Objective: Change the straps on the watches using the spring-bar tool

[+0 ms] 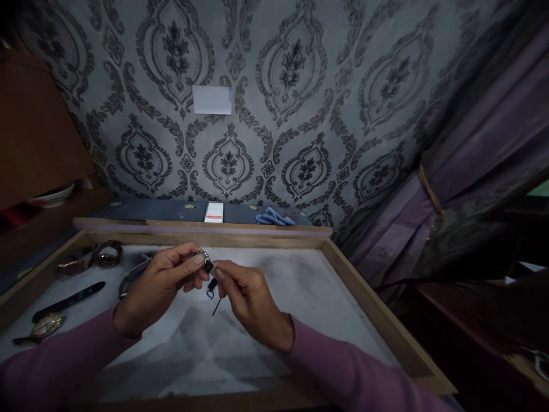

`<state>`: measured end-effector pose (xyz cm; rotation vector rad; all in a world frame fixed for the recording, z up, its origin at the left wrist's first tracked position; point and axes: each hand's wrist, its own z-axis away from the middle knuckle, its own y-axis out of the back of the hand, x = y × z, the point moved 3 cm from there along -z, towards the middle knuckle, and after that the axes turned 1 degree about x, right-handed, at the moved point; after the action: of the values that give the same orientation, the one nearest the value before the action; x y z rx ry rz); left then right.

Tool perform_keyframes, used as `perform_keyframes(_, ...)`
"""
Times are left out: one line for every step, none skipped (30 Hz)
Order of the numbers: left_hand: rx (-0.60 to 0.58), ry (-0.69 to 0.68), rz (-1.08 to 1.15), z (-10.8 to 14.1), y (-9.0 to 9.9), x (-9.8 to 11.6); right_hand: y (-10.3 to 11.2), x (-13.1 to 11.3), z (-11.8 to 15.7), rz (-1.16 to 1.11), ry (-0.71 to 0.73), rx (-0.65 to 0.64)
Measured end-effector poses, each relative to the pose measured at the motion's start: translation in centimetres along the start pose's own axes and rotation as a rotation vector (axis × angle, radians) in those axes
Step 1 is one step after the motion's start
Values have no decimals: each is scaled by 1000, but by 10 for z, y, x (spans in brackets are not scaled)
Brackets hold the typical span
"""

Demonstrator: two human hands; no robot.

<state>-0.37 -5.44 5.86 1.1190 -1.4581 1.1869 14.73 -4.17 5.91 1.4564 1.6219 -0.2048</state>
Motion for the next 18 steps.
perform_keyframes(0, 6, 4, 0, 0, 0, 0, 0, 0, 2, 5, 1)
perform_keyframes(2, 11, 10, 0, 0, 0, 0, 1, 0, 4, 8, 1)
perform_keyframes(2, 17, 16, 0, -1, 0, 0, 1, 0, 6, 11, 1)
perform_keyframes(2, 20, 22, 0, -1, 0, 1, 1, 0, 8, 12, 1)
perform_keyframes(2, 23, 27, 0, -1, 0, 1, 1, 0, 10, 9, 0)
perform_keyframes(1, 24, 30, -1, -2, 0, 1, 1, 0, 9, 6, 0)
perform_keyframes(2, 24, 31, -1, -2, 0, 1, 1, 0, 8, 0, -3)
perform_keyframes(2, 22, 27, -1, -2, 0, 1, 1, 0, 5, -2, -5)
perform_keyframes(3, 19, 20, -1, -1, 0, 1, 0, -1, 1, -5, -10)
perform_keyframes(4, 14, 11, -1, -1, 0, 1, 0, -1, -3, -6, -14)
perform_keyframes(3, 8, -2, -1, 0, 0, 1, -1, -2, -7, -4, -17)
perform_keyframes(1, -1, -15, -1, 0, 0, 1, -2, -2, -10, -2, -21)
perform_keyframes(0, -10, -30, -1, 1, 0, 1, -2, -3, -13, 3, -23)
perform_keyframes(-1, -20, -46, -2, 1, 0, 1, -2, -3, -16, 9, -22)
perform_keyframes(-1, -28, -63, -2, 1, 1, 1, -3, -3, -19, 13, -23)
perform_keyframes(-3, -35, -82, -2, 2, 1, 2, -3, -3, -19, 17, -24)
perform_keyframes(-4, -42, -101, -3, 2, 2, 2, -2, -3, -14, 15, -29)
perform_keyframes(-7, -47, -122, -3, 2, 2, 2, -2, -3, -6, 9, -32)
